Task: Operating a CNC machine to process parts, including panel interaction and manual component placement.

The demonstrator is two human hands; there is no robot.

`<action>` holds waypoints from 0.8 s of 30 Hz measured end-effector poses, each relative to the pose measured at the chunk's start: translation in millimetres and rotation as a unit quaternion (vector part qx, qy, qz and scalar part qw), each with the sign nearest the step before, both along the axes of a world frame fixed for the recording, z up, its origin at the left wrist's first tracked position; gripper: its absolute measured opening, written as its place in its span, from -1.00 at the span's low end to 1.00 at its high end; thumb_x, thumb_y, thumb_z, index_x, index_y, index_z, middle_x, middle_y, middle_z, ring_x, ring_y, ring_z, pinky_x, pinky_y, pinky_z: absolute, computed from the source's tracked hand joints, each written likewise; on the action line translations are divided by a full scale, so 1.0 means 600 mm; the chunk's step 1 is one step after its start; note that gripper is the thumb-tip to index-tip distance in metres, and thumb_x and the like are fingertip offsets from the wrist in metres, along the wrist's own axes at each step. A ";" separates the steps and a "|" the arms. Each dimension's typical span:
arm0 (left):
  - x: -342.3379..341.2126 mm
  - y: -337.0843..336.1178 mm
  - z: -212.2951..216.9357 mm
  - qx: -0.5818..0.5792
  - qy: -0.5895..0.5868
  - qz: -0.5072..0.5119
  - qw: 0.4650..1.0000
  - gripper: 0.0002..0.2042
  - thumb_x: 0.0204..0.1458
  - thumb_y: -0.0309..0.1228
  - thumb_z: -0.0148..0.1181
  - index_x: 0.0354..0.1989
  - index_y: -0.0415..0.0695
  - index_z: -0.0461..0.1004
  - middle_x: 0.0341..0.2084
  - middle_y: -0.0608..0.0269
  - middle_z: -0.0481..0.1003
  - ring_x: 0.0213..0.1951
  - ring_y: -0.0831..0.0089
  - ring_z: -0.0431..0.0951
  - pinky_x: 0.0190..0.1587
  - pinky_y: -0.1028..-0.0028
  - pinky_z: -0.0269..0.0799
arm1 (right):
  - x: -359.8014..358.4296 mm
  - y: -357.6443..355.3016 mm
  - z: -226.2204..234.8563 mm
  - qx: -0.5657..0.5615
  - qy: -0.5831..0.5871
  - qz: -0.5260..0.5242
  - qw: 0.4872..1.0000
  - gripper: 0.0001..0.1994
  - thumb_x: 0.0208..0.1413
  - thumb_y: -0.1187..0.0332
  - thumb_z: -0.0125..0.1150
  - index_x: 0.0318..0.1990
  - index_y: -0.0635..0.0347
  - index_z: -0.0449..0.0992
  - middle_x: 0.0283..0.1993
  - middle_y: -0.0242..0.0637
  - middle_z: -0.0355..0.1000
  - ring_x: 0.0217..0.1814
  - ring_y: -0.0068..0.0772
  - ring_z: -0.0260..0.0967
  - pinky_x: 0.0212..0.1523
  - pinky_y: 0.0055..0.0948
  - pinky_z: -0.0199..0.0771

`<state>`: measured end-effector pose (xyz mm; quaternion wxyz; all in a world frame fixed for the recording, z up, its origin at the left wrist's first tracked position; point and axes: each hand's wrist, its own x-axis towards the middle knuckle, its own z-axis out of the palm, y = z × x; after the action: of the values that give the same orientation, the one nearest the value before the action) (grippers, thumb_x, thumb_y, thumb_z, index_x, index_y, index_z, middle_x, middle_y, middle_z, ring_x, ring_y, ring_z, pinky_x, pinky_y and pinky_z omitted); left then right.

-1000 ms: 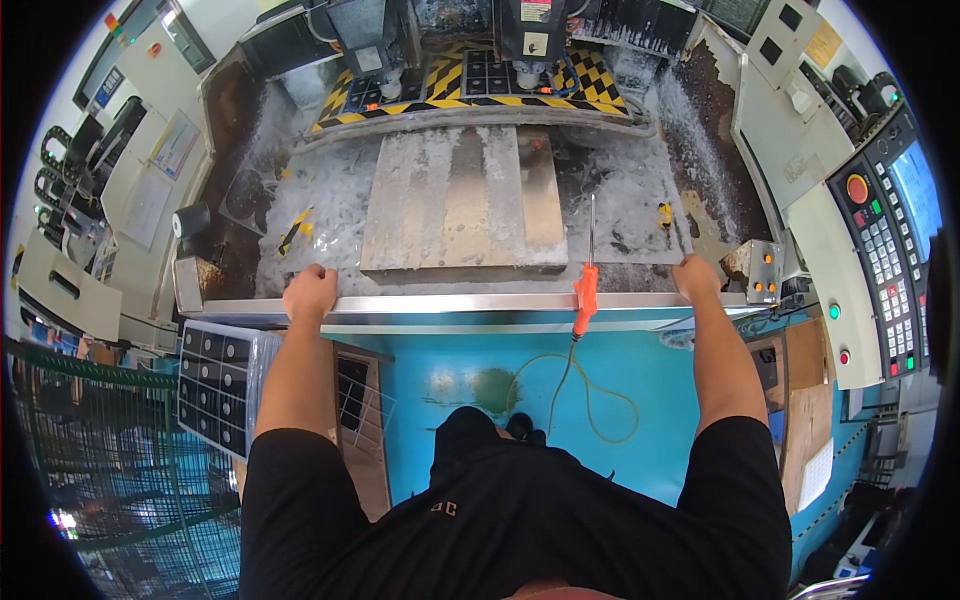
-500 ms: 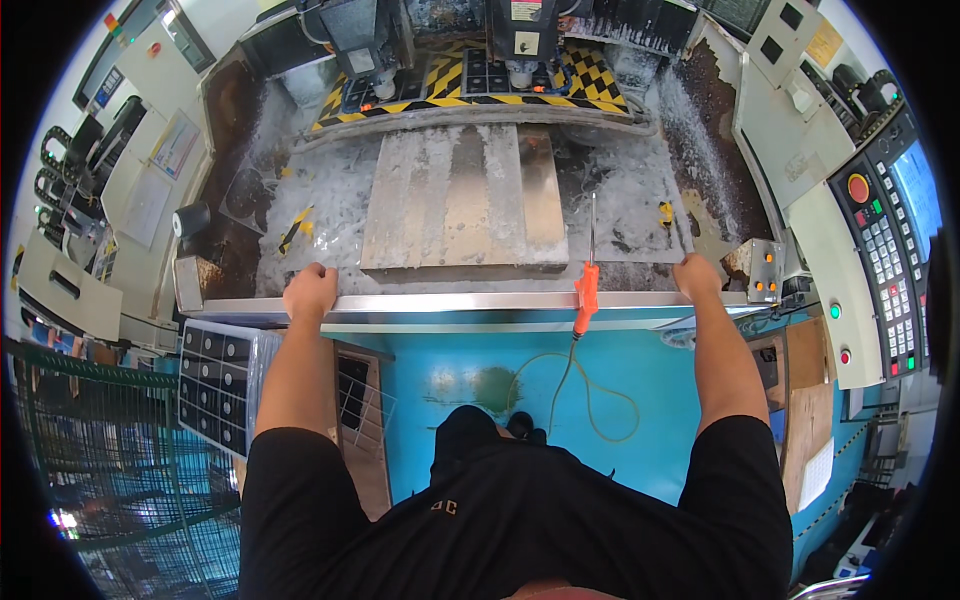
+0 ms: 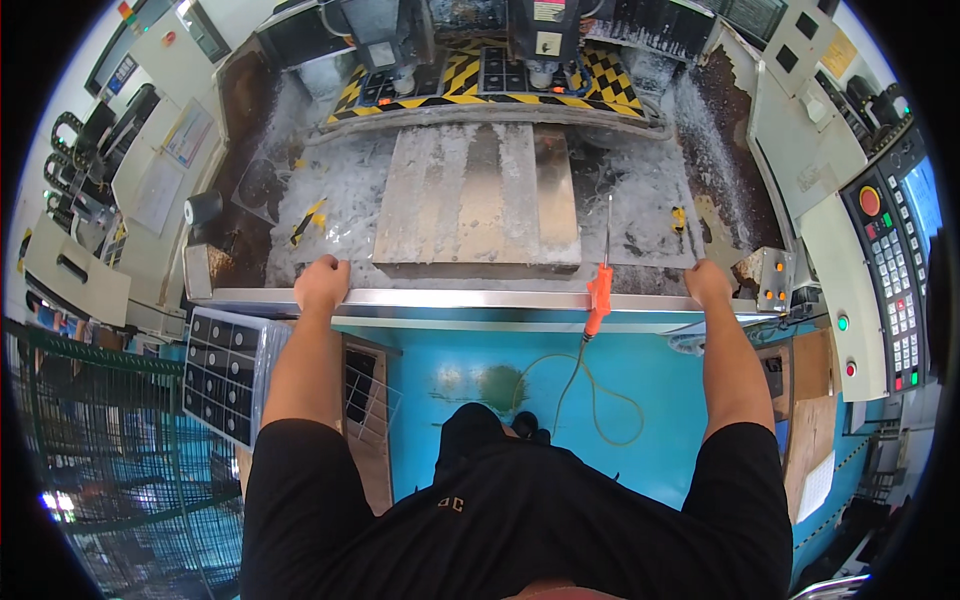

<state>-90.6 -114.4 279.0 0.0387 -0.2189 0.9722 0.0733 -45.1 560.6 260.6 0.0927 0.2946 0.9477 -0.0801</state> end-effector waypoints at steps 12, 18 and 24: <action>0.014 -0.010 0.009 0.030 -0.016 0.001 0.999 -0.54 0.07 0.01 0.01 -0.02 0.03 0.64 -0.01 0.01 0.62 0.09 0.06 0.59 0.15 0.19 0.45 | 0.019 0.002 -0.009 -0.068 0.169 0.045 0.982 -0.60 0.23 0.03 0.12 -0.09 0.19 0.61 -0.13 -0.05 0.62 -0.02 -0.02 0.58 0.03 -0.17 0.53; 0.006 -0.015 -0.007 0.049 0.026 -0.020 0.998 -0.52 0.05 0.05 0.01 -0.13 -0.02 0.68 -0.13 0.04 0.66 0.00 0.05 0.63 0.07 0.10 0.49 | 0.084 -0.212 -0.053 -0.179 0.395 0.418 0.798 -0.67 0.22 0.16 0.24 -0.07 0.26 0.56 -0.11 -0.10 0.59 -0.06 -0.17 0.56 -0.06 -0.18 0.47; 0.036 -0.034 -0.016 0.096 0.118 -0.029 0.988 -0.56 -0.01 0.06 0.07 -0.13 0.08 0.68 -0.21 0.16 0.68 -0.09 0.13 0.66 -0.03 0.16 0.53 | 0.117 -0.301 -0.046 -0.418 0.331 0.211 0.819 -0.74 0.33 0.25 0.16 -0.02 0.26 0.55 -0.15 -0.25 0.56 -0.15 -0.30 0.51 -0.10 -0.27 0.48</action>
<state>-68.7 -134.9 269.4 -0.0536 -0.1761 0.9643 0.1904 25.0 380.1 232.8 -0.0980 -0.0234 0.8357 -0.5398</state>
